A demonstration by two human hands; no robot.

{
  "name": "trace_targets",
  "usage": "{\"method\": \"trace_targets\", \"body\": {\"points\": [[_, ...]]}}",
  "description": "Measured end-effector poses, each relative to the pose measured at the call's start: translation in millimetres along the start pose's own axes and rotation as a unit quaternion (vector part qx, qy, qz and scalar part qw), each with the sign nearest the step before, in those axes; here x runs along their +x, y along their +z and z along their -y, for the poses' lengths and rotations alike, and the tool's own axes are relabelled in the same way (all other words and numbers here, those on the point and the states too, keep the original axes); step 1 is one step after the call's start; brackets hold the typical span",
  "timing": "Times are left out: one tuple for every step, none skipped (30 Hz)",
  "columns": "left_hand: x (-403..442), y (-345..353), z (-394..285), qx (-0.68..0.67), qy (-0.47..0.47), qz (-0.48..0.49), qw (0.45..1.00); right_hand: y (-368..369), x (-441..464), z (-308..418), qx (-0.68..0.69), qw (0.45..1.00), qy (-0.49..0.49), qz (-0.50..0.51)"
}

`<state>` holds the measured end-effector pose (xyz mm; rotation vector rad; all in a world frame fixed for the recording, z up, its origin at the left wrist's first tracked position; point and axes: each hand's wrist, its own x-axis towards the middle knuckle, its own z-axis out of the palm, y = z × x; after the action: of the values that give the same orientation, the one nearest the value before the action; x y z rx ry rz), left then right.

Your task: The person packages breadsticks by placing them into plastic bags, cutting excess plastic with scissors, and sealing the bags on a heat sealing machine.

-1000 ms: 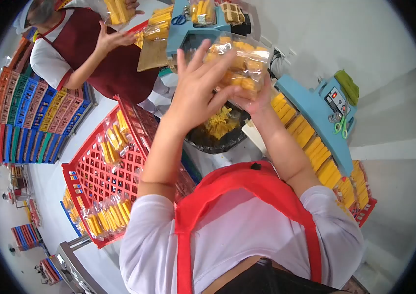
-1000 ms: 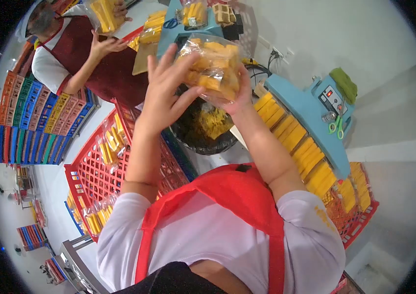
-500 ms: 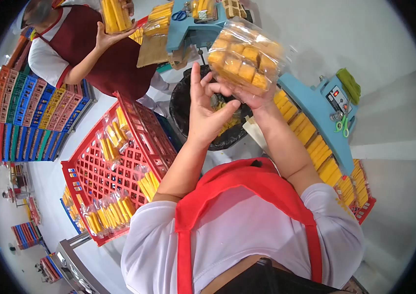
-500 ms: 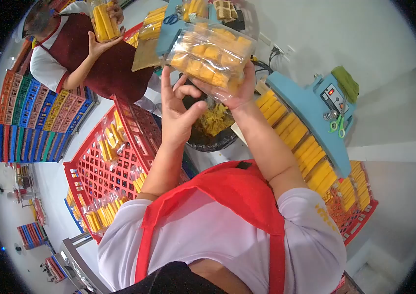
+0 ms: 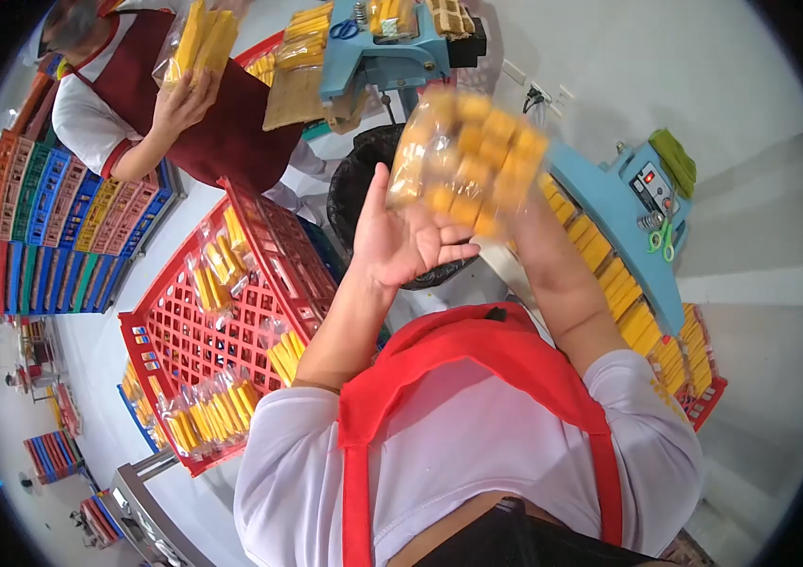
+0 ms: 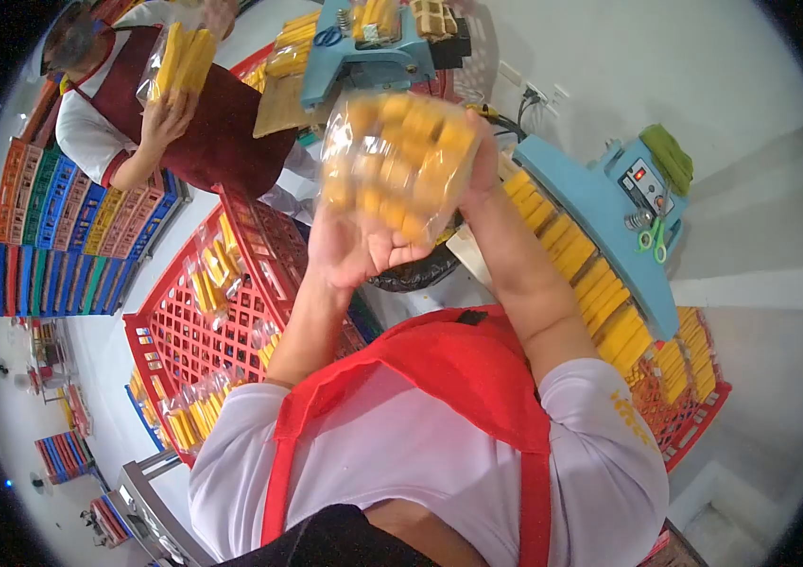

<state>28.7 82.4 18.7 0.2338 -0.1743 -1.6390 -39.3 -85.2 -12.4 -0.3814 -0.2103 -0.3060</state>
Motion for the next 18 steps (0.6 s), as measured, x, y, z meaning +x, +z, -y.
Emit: {"method": "trace_targets", "body": {"points": [[1.0, 0.1, 0.1, -0.065, 0.039, -0.005, 0.997, 1.6, -1.0, 0.0, -0.006, 1.0, 0.02, 0.014], [1.3, -0.2, 0.7, -0.131, 0.077, -0.009, 0.988, 4.4, -1.7, -0.1, -0.013, 0.999, 0.04, 0.028], [-0.5, -9.6, 4.6, -0.132, 0.079, -0.009, 0.988, 14.8, -3.1, 0.8, -0.157, 0.985, 0.039, 0.053], [-2.9, -20.1, 11.0, 0.22, 0.191, -0.112, 0.95, 25.8, -2.8, 3.5, -0.296, 0.951, 0.038, 0.075], [-5.8, -27.6, 12.0, 0.388, 0.236, -0.147, 0.879, 40.8, 1.7, 8.6, -0.353, 0.928, 0.052, 0.111], [-8.3, -28.4, 12.3, 0.538, 0.271, -0.201, 0.773, 56.2, 1.0, 9.8, -0.352, 0.928, 0.053, 0.109], [-15.6, -13.1, 4.6, 0.303, 0.221, -0.14, 0.916, 72.1, -5.3, 6.8, -0.449, 0.893, 0.008, 0.016], [-20.7, -5.3, 0.3, 0.044, 0.156, -0.068, 0.985, 80.4, -11.9, 2.4, -0.538, 0.839, -0.036, -0.077], [-17.5, -14.2, -3.5, 0.141, 0.179, -0.043, 0.973, 74.9, -16.4, -6.4, -0.541, 0.835, -0.036, -0.096], [-15.3, -26.1, -2.0, 0.141, 0.179, -0.044, 0.973, 69.4, -21.0, -15.2, -0.544, 0.83, -0.036, -0.114], [-12.4, -41.0, 2.2, 0.196, 0.173, -0.092, 0.961, 63.2, -23.7, -28.8, -0.429, 0.887, -0.007, -0.167], [-11.0, -58.9, 6.7, 0.248, 0.167, -0.142, 0.944, 50.8, -27.8, -40.5, -0.306, 0.927, 0.023, -0.217], [-12.7, -82.0, 7.6, 0.163, 0.109, -0.154, 0.968, 12.7, -28.5, -47.8, -0.234, 0.936, 0.114, -0.239], [-12.1, -123.5, 9.7, 0.031, 0.02, -0.179, 0.983, -22.7, -29.2, -54.6, -0.157, 0.932, 0.201, -0.258], [-15.0, -133.2, 15.6, 0.016, -0.001, -0.203, 0.979, -31.0, -34.5, -62.6, -0.157, 0.934, 0.197, -0.255], [-14.4, -131.1, 17.8, 0.007, -0.021, -0.222, 0.975, -33.6, -36.3, -67.5, -0.124, 0.925, 0.211, -0.29], [-15.8, -130.1, 20.7, 0.005, 0.005, -0.228, 0.974, -36.9, -37.2, -68.7, -0.087, 0.912, 0.227, -0.329], [-17.0, -121.8, 20.6, 0.002, 0.0, -0.23, 0.973, -28.7, -38.1, -65.9, -0.084, 0.911, 0.227, -0.335]]}}
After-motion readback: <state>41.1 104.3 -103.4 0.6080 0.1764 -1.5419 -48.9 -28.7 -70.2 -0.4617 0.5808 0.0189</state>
